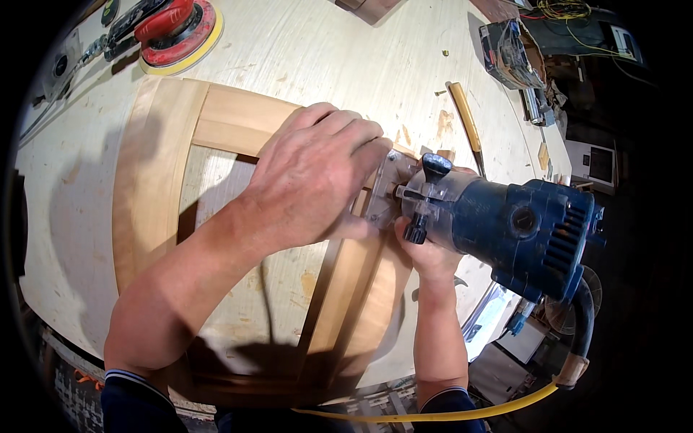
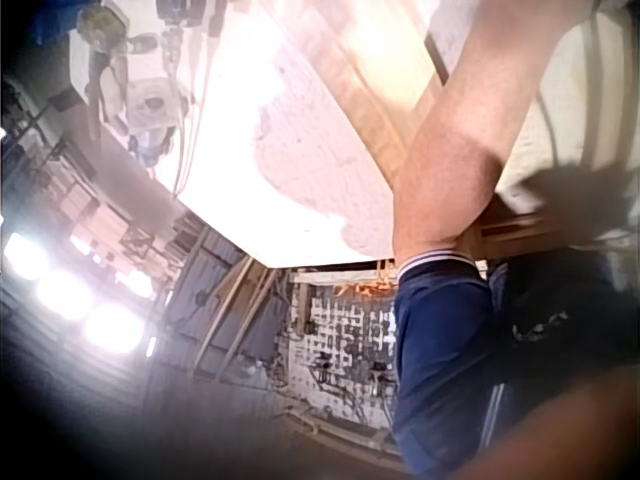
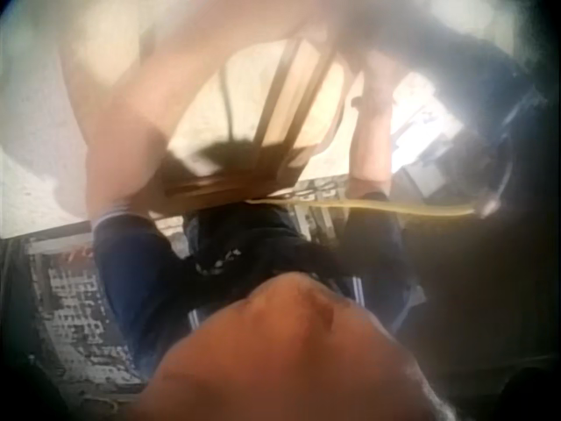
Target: The person uses a hand router to shape the inner edges of a rectangular wooden frame on a workbench.
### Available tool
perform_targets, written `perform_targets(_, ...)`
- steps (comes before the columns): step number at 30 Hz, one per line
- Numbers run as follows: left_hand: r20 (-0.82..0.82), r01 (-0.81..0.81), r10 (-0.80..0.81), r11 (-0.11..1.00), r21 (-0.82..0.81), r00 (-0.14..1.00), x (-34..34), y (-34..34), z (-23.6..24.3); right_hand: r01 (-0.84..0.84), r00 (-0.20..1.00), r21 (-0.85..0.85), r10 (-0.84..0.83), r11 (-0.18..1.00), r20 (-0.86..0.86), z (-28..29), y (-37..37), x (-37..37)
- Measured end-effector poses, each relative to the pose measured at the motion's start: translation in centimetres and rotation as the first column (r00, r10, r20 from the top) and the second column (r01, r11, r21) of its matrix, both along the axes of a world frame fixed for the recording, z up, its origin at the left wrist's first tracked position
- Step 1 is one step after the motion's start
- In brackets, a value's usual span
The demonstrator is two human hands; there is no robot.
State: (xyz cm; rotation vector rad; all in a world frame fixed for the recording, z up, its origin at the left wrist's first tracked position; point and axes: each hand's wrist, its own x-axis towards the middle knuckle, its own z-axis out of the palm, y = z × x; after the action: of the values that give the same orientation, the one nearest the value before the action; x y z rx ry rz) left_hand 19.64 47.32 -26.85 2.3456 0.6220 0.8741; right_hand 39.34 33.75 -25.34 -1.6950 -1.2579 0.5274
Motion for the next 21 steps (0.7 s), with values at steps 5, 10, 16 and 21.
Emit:
perform_targets(5, 0.017, 0.0, 0.0, 1.0, -0.024, 1.0, 0.1, 0.1, 0.0, 0.026, 0.999, -0.009, -0.026, 1.0, -0.031, -0.2, 0.2, 0.1)
perform_targets(10, -0.02, 0.003, -0.004, 0.999, -0.042, 1.0, 0.2, 0.2, 0.4, 0.034, 0.999, 0.034, -0.033, 0.999, -0.043, -0.1, 1.4, -0.4)
perform_targets(16, 0.053, -0.047, 0.049, 0.998, -0.04, 0.997, 0.5, 0.0, 0.0, 0.067, 0.996, -0.011, -0.068, 0.998, -0.062, 0.4, 1.4, -0.1)
perform_targets(21, 0.015, -0.058, 0.059, 0.997, -0.045, 0.998, 0.5, 0.2, 0.4, 0.053, 0.996, -0.035, -0.056, 0.998, -0.076, 0.8, 1.7, -0.3)
